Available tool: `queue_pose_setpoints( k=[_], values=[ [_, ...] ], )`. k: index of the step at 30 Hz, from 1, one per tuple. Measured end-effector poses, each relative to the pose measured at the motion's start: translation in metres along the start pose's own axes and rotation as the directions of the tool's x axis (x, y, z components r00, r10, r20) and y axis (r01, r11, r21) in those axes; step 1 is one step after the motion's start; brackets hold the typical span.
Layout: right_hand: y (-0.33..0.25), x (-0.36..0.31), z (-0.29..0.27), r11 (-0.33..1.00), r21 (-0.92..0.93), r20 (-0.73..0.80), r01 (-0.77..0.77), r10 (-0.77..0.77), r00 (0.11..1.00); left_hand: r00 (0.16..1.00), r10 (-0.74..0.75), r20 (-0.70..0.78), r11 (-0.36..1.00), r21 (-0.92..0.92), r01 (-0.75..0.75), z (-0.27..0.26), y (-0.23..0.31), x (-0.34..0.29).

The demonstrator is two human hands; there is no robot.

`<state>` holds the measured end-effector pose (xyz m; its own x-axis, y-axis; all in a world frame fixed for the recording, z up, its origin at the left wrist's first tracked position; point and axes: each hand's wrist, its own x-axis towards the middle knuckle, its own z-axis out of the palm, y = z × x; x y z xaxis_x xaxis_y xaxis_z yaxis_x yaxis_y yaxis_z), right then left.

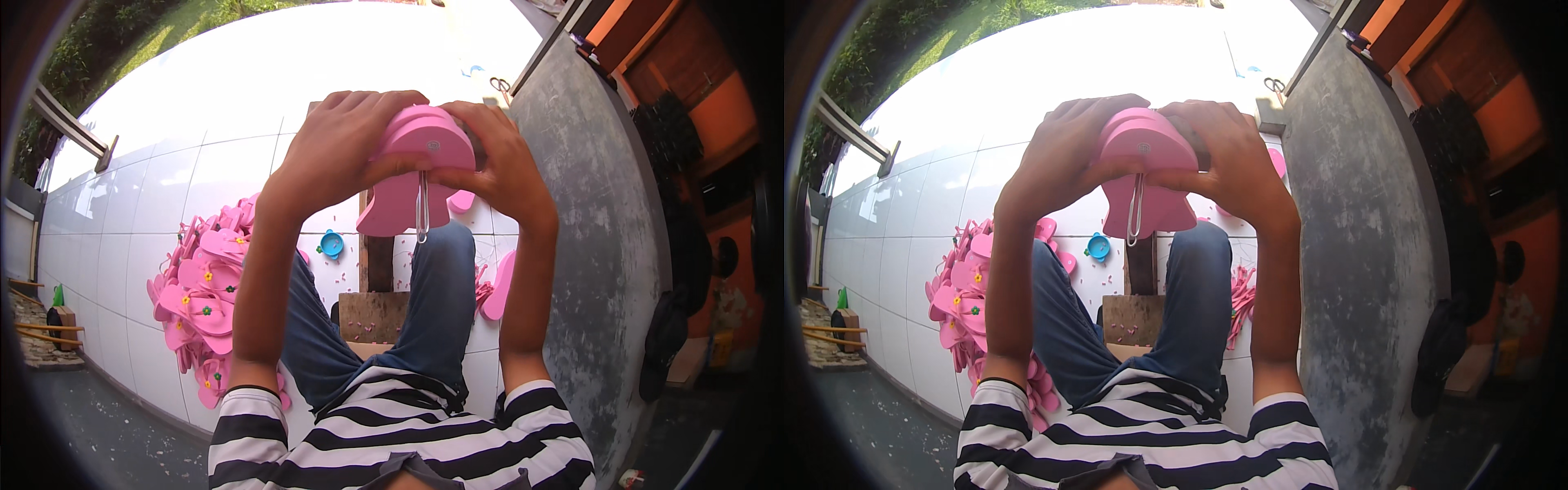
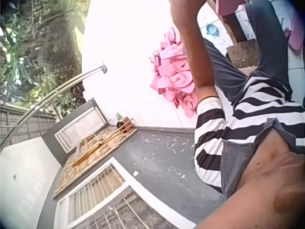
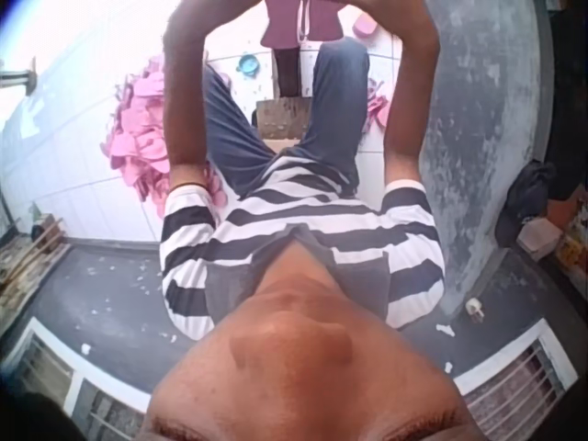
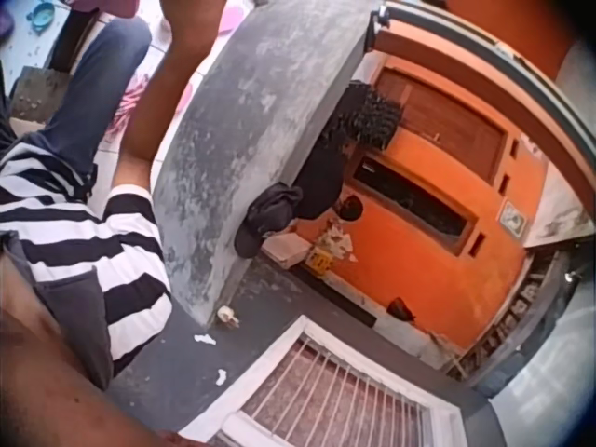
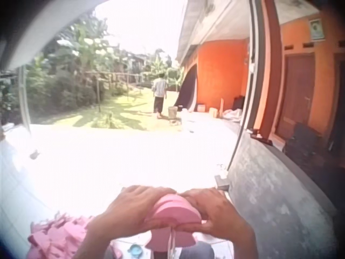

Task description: The person assembles pink flip-flops by hand using a metal hook tool to pull straps through pre-cut holes in foam soles.

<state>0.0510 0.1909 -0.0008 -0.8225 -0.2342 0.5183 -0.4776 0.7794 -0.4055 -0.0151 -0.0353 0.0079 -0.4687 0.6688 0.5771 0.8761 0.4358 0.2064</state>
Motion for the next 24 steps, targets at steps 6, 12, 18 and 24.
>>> queue_pose_setpoints(
  k=[6, 12, 18, 24],
  values=[
    [-0.004, -0.027, 0.040, 0.992, 0.109, -0.463, -0.070, 0.113, 0.879, 0.875, -0.001, -0.485, 0.994, 0.097, 0.055, 0.063, 0.003, -0.041],
    [-0.028, -0.073, 0.138, 0.596, 0.796, -0.332, -0.104, 0.574, 0.749, 0.863, -0.212, -0.458, 0.935, -0.353, 0.043, 0.162, 0.026, -0.086],
    [-0.018, -0.071, 0.148, 0.615, 0.762, -0.236, -0.204, 0.556, 0.797, 0.832, -0.211, -0.514, 0.923, -0.385, -0.004, 0.176, 0.013, -0.087],
    [-0.004, -0.089, 0.183, 0.579, 0.790, -0.239, -0.205, 0.597, 0.765, 0.789, -0.296, -0.538, 0.909, -0.412, 0.061, 0.197, -0.007, -0.097]
  ],
)
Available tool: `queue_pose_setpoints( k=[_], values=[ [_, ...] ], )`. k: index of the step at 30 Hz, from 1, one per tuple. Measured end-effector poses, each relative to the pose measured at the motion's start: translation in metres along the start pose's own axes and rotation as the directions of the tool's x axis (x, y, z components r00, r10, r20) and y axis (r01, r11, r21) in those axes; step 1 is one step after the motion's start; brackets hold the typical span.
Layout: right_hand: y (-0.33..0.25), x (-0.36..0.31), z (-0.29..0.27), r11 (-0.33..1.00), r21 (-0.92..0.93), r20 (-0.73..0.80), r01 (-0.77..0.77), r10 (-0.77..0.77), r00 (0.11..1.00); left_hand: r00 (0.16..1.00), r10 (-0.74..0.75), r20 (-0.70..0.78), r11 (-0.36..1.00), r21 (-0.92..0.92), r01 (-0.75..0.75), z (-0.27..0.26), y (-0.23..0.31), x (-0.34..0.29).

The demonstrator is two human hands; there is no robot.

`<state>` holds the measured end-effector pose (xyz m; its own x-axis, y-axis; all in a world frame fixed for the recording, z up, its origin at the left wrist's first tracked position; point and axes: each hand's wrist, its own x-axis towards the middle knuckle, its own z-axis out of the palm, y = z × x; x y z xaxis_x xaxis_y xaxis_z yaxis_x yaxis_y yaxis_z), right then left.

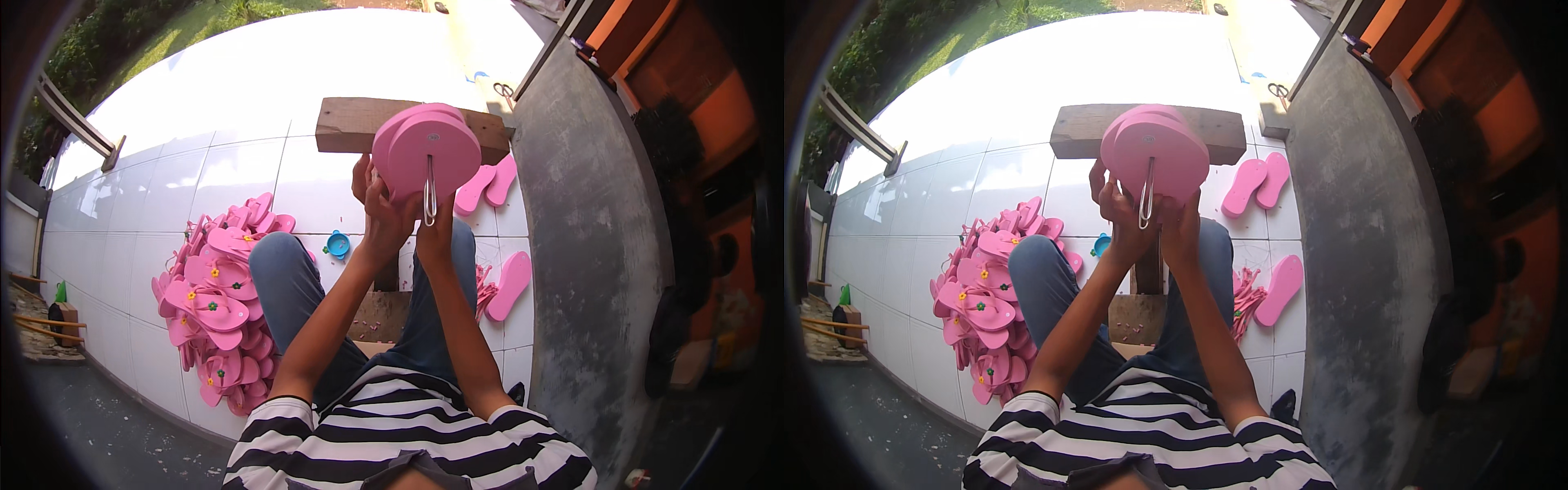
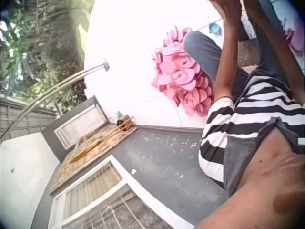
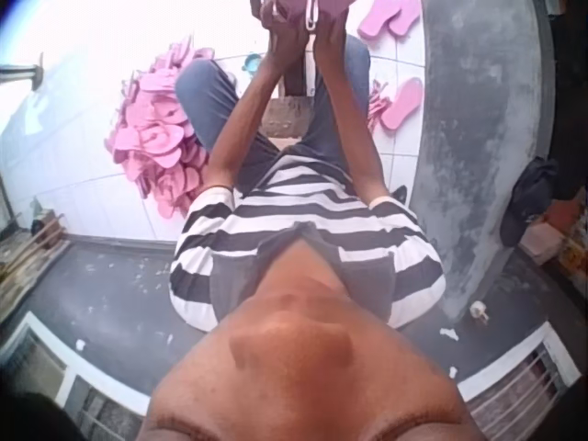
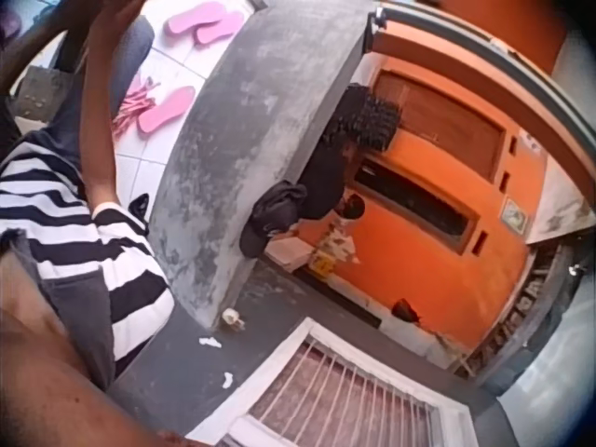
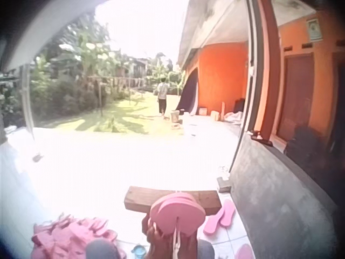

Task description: The person assembles pink flip-flops by hand using a metal hook tool to pull straps through pre-cut holes in foam soles.

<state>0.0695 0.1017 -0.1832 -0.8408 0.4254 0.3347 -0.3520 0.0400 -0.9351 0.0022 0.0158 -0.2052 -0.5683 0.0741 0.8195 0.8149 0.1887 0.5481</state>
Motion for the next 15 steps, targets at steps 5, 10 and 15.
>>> queue_pose_setpoints(
  k=[5, 10, 15],
  values=[
    [0.060, -0.055, 0.026, 0.916, -0.038, -0.281, -0.399, 0.373, 0.884, 0.929, 0.267, -0.256, 0.955, 0.200, -0.219, -0.055, 0.035, 0.060],
    [0.152, -0.140, 0.047, 0.656, -0.452, -0.150, -0.604, 0.611, 0.777, 0.967, 0.235, 0.097, 0.934, 0.252, -0.252, -0.082, 0.032, 0.102],
    [0.139, -0.141, 0.067, 0.592, -0.657, -0.017, -0.467, 0.608, 0.794, 0.979, 0.203, 0.009, 0.976, 0.077, -0.203, -0.089, 0.035, 0.105]
  ],
)
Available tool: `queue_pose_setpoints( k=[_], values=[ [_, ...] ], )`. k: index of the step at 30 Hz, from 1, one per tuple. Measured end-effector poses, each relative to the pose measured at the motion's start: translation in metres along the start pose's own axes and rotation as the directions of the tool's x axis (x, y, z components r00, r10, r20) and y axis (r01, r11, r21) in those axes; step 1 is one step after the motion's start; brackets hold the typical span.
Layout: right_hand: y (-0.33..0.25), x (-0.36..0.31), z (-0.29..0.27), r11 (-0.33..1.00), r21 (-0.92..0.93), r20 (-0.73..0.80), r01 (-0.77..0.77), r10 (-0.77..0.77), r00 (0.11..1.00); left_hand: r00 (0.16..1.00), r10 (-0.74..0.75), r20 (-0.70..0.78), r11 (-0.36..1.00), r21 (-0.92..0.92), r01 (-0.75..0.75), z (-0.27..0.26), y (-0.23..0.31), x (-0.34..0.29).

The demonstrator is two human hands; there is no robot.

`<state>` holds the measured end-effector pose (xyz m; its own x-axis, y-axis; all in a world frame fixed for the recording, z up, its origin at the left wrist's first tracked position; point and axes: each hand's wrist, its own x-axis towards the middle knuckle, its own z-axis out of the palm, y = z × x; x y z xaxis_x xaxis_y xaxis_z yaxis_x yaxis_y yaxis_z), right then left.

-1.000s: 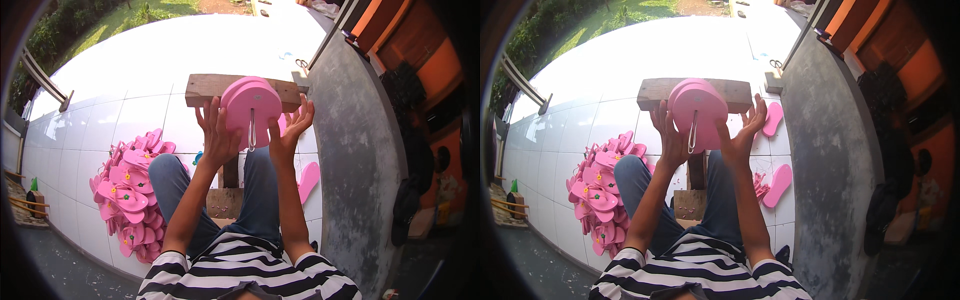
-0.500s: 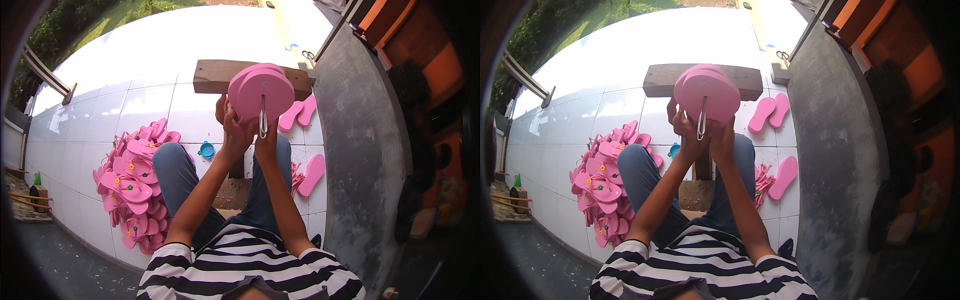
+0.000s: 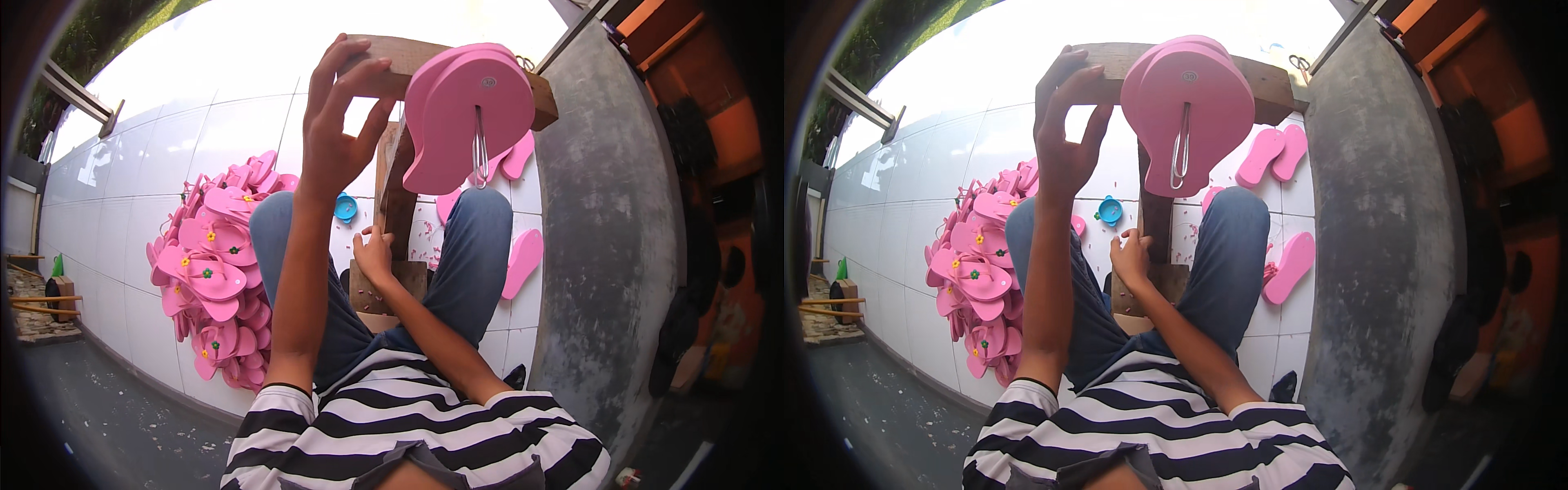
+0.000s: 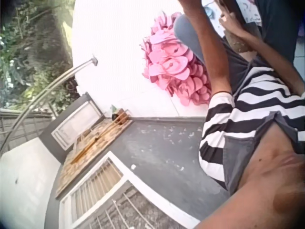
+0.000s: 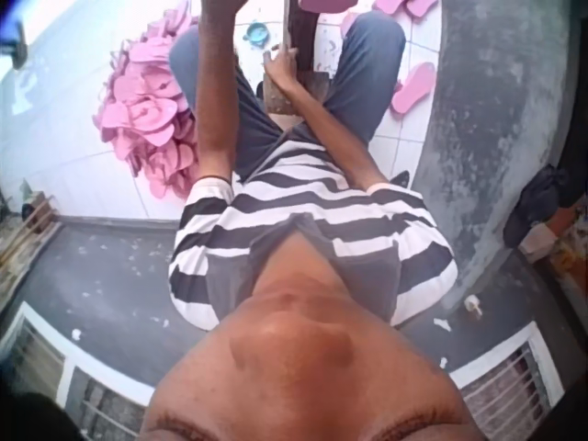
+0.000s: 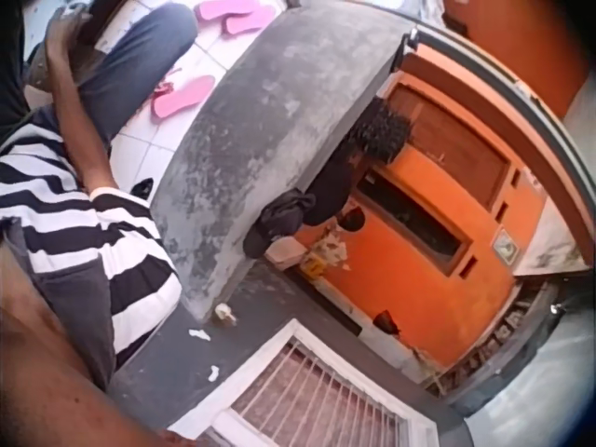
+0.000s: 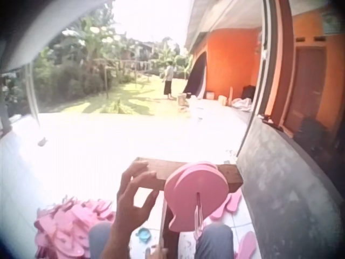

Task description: The person assembles pink flip-flops by hand using a metal hook tool to pull straps through pre-cut holes in foam soles.

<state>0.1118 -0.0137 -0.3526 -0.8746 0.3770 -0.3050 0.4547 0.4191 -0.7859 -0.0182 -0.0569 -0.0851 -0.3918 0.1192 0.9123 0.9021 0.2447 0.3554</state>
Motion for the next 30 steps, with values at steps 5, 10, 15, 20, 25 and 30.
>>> queue_pose_setpoints(
  k=[5, 10, 15, 20, 25, 30],
  values=[
    [-0.025, 0.004, 0.010, 0.972, -0.206, 0.181, 0.114, -0.076, 0.980, 0.997, -0.079, -0.018, 0.997, -0.006, 0.079, -0.001, 0.005, -0.001],
    [-0.013, 0.050, 0.057, 0.920, -0.353, 0.251, 0.170, -0.082, 0.965, 0.994, -0.110, -0.017, 0.994, -0.031, 0.109, 0.002, 0.010, 0.002],
    [0.029, 0.091, 0.095, 0.848, -0.488, 0.329, 0.206, -0.040, 0.944, 0.976, -0.218, -0.011, 0.956, -0.202, 0.211, 0.004, 0.008, -0.002],
    [0.038, 0.106, 0.113, 0.803, -0.532, 0.391, 0.268, -0.047, 0.919, 0.962, -0.275, -0.001, 0.938, -0.220, 0.268, -0.003, 0.009, -0.005],
    [0.051, 0.130, 0.125, 0.808, -0.545, 0.302, 0.223, -0.059, 0.952, 0.958, -0.285, 0.037, 0.919, -0.272, 0.284, 0.009, 0.010, -0.002],
    [0.031, 0.108, 0.110, 0.870, -0.436, 0.287, 0.230, -0.108, 0.952, 0.956, -0.292, 0.026, 0.934, -0.205, 0.292, 0.000, 0.004, -0.009]
  ],
)
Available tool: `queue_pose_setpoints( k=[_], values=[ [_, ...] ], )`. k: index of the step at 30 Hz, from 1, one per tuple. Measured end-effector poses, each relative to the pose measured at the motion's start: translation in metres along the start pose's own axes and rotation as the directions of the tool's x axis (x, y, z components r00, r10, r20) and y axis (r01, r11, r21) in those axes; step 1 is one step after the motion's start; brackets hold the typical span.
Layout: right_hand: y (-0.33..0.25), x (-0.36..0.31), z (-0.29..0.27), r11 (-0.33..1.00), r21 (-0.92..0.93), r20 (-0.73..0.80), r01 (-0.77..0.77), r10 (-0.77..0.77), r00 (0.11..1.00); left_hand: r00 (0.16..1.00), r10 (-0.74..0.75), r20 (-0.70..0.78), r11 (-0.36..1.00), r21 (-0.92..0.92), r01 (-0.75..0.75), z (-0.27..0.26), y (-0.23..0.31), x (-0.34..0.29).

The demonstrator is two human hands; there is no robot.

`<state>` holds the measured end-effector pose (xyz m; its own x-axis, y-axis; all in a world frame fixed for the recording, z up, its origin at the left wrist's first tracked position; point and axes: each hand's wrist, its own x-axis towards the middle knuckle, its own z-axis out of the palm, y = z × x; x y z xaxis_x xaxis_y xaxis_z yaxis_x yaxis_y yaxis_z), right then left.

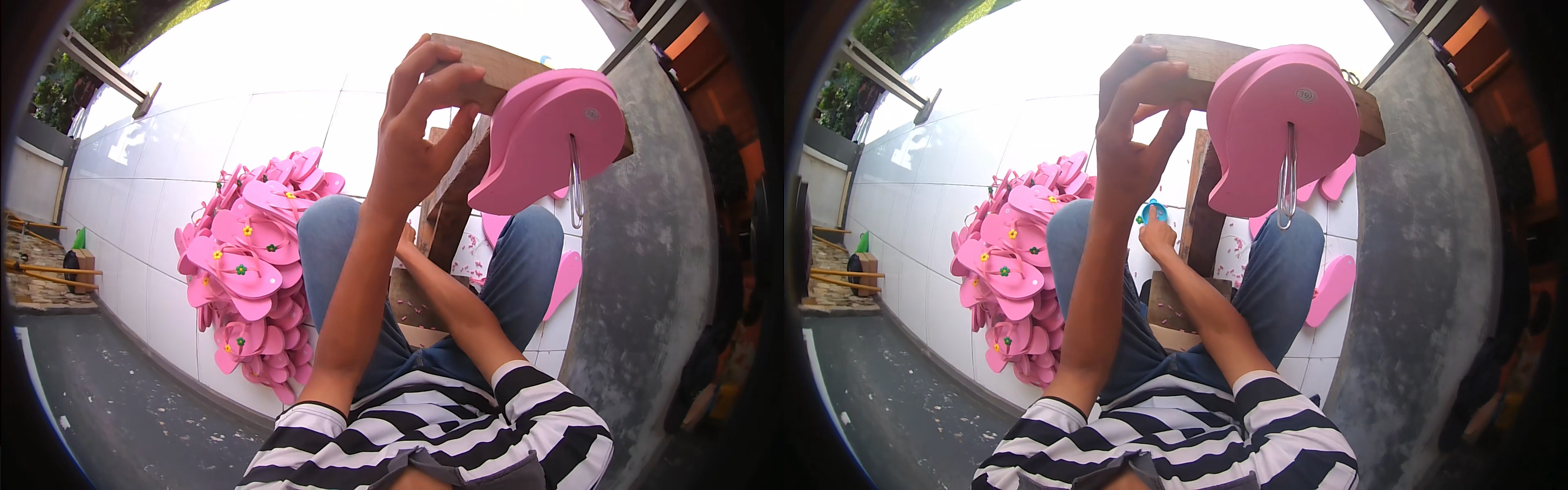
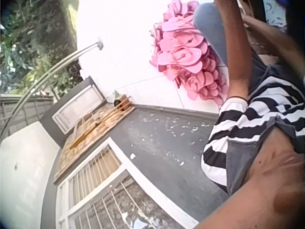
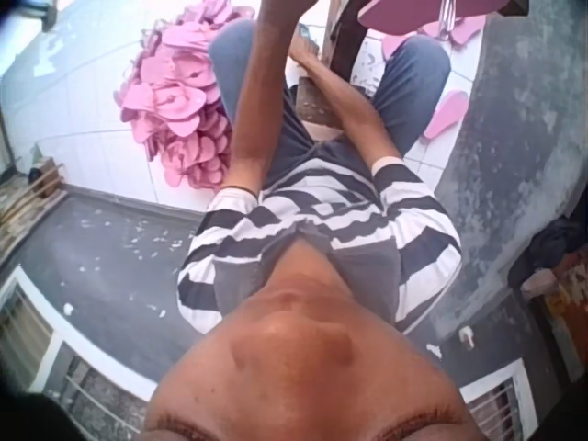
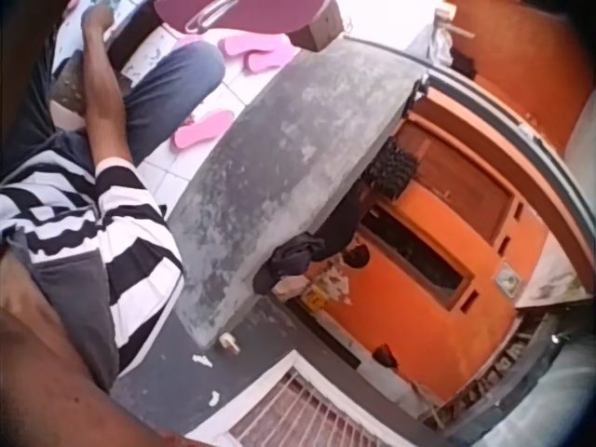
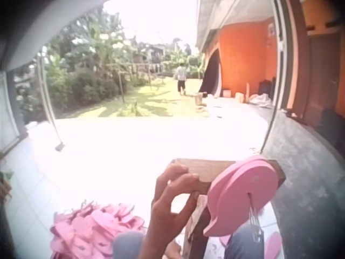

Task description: The person assembles pink flip-flops by hand using a metal hook tool to pull straps through pre-cut holes in foam soles.

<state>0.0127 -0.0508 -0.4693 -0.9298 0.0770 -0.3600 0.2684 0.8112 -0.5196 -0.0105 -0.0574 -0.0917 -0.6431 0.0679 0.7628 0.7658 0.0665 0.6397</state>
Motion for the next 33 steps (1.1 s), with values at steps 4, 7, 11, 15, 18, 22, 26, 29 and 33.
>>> queue_pose_setpoints(
  k=[4, 7, 11, 15, 18, 22, 26, 29, 33],
  values=[
    [-0.002, -0.008, -0.017, 0.797, 0.598, -0.063, 0.083, -0.056, 0.996, 0.999, 0.053, 0.000, 0.999, -0.012, -0.053, 0.005, 0.009, 0.006],
    [-0.031, -0.050, -0.068, 0.383, 0.914, 0.157, -0.134, -0.030, 0.987, 0.999, 0.041, 0.007, 0.998, 0.056, -0.041, -0.008, 0.008, 0.001],
    [-0.024, -0.082, -0.109, -0.042, 0.982, 0.184, -0.186, -0.038, 0.982, 0.999, 0.050, 0.021, 0.997, 0.065, -0.052, -0.003, 0.008, 0.003],
    [-0.024, -0.100, -0.148, -0.314, 0.925, 0.200, -0.214, -0.077, 0.977, 0.999, 0.000, 0.032, 0.998, 0.067, -0.002, -0.004, 0.015, 0.001],
    [-0.025, -0.120, -0.176, -0.474, 0.838, 0.180, -0.271, -0.229, 0.957, 0.998, -0.032, 0.056, 0.998, 0.063, 0.029, -0.010, 0.020, 0.000],
    [-0.030, -0.186, -0.224, -0.449, 0.857, 0.133, -0.253, -0.282, 0.950, 0.997, -0.042, 0.071, 0.997, 0.061, 0.038, -0.012, 0.018, -0.002],
    [-0.029, -0.263, -0.296, -0.247, 0.966, -0.156, 0.081, -0.304, 0.940, 0.996, -0.028, 0.088, 0.997, 0.074, 0.021, -0.008, 0.022, -0.001],
    [-0.025, -0.284, -0.351, -0.050, 0.868, -0.474, 0.495, -0.382, 0.793, 0.995, -0.032, 0.090, 0.998, 0.055, 0.027, -0.009, 0.020, -0.003],
    [-0.046, -0.272, -0.395, 0.350, 0.603, -0.607, 0.717, -0.382, 0.697, 0.999, -0.036, 0.037, 0.999, 0.025, 0.035, -0.006, 0.018, -0.003]
  ],
)
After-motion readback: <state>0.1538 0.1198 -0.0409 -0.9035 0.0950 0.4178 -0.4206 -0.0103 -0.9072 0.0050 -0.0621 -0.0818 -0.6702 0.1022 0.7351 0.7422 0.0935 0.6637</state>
